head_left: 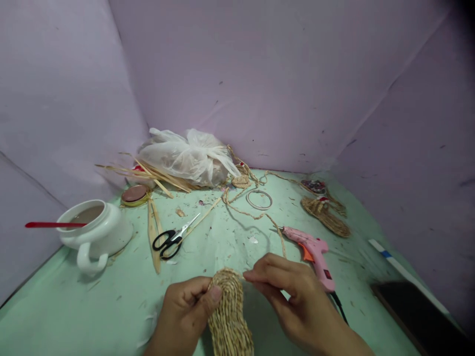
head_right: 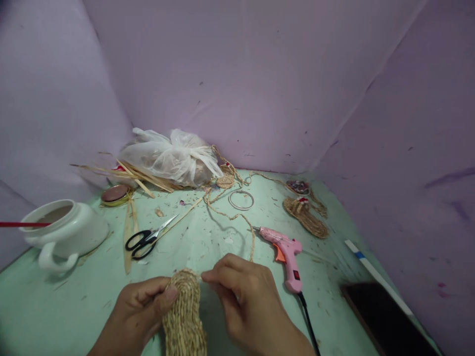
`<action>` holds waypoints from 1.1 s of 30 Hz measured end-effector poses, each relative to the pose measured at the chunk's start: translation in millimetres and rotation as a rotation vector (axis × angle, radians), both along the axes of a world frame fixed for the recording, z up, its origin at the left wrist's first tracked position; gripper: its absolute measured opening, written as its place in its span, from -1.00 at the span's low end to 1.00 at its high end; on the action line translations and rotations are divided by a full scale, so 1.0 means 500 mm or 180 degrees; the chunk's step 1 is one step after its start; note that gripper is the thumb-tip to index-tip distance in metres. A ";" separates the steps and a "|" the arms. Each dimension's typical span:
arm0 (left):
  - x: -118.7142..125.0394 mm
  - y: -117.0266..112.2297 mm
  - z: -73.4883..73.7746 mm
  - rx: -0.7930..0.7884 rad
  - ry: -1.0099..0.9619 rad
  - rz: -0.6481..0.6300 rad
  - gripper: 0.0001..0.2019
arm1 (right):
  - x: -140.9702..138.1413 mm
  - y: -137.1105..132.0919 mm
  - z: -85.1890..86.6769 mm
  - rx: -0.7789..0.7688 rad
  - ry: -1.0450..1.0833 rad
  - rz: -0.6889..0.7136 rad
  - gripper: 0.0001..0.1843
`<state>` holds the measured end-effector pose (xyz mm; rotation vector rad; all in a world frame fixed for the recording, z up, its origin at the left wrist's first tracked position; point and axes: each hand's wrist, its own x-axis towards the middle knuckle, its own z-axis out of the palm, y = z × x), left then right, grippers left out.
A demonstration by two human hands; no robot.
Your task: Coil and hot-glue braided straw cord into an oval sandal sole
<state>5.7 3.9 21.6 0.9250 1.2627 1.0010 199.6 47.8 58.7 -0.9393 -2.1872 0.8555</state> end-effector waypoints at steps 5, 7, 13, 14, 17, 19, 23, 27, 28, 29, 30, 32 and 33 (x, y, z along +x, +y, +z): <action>0.002 0.000 -0.001 -0.0106 -0.0309 0.0161 -0.67 | -0.006 -0.004 -0.004 -0.0276 -0.0035 -0.0217 -0.75; 0.003 0.001 0.003 -0.0160 -0.0446 0.0187 -0.69 | -0.010 -0.005 -0.004 -0.0496 -0.0083 -0.0442 -0.82; 0.007 0.002 0.009 -0.0276 -0.0517 0.0344 -0.71 | -0.012 -0.007 -0.004 -0.0743 -0.0343 -0.0714 -0.86; 0.007 0.002 0.009 -0.0293 -0.0488 0.0389 -0.70 | -0.011 -0.008 -0.005 -0.0667 -0.0359 -0.0680 -0.85; 0.006 -0.001 0.006 -0.0334 -0.0422 0.0438 -0.70 | -0.010 -0.011 -0.011 -0.0489 -0.0332 -0.0682 -0.87; 0.006 -0.003 0.005 -0.0346 -0.0408 0.0421 -0.70 | -0.010 -0.014 -0.014 -0.0353 -0.0240 -0.0707 -0.87; 0.010 -0.002 0.006 -0.0341 -0.0490 0.0427 -0.68 | -0.014 -0.020 -0.019 0.0043 -0.0139 -0.0625 -0.83; 0.012 0.003 0.008 -0.0343 -0.0525 0.0424 -0.66 | -0.018 -0.024 -0.022 0.0236 -0.0122 -0.0580 -0.82; 0.012 0.004 0.009 -0.0347 -0.0522 0.0425 -0.65 | -0.018 -0.024 -0.022 0.0274 -0.0140 -0.0574 -0.81; 0.011 0.004 0.009 -0.0353 -0.0519 0.0419 -0.64 | -0.018 -0.025 -0.023 0.0316 -0.0167 -0.0566 -0.81; 0.011 0.004 0.009 -0.0353 -0.0511 0.0419 -0.63 | -0.018 -0.025 -0.023 0.0352 -0.0197 -0.0552 -0.81; 0.011 0.002 0.008 -0.0352 -0.0470 0.0416 -0.62 | -0.017 -0.026 -0.022 0.0386 -0.0247 -0.0548 -0.81; 0.011 0.001 0.006 -0.0354 -0.0435 0.0410 -0.62 | -0.018 -0.027 -0.022 0.0391 -0.0260 -0.0543 -0.80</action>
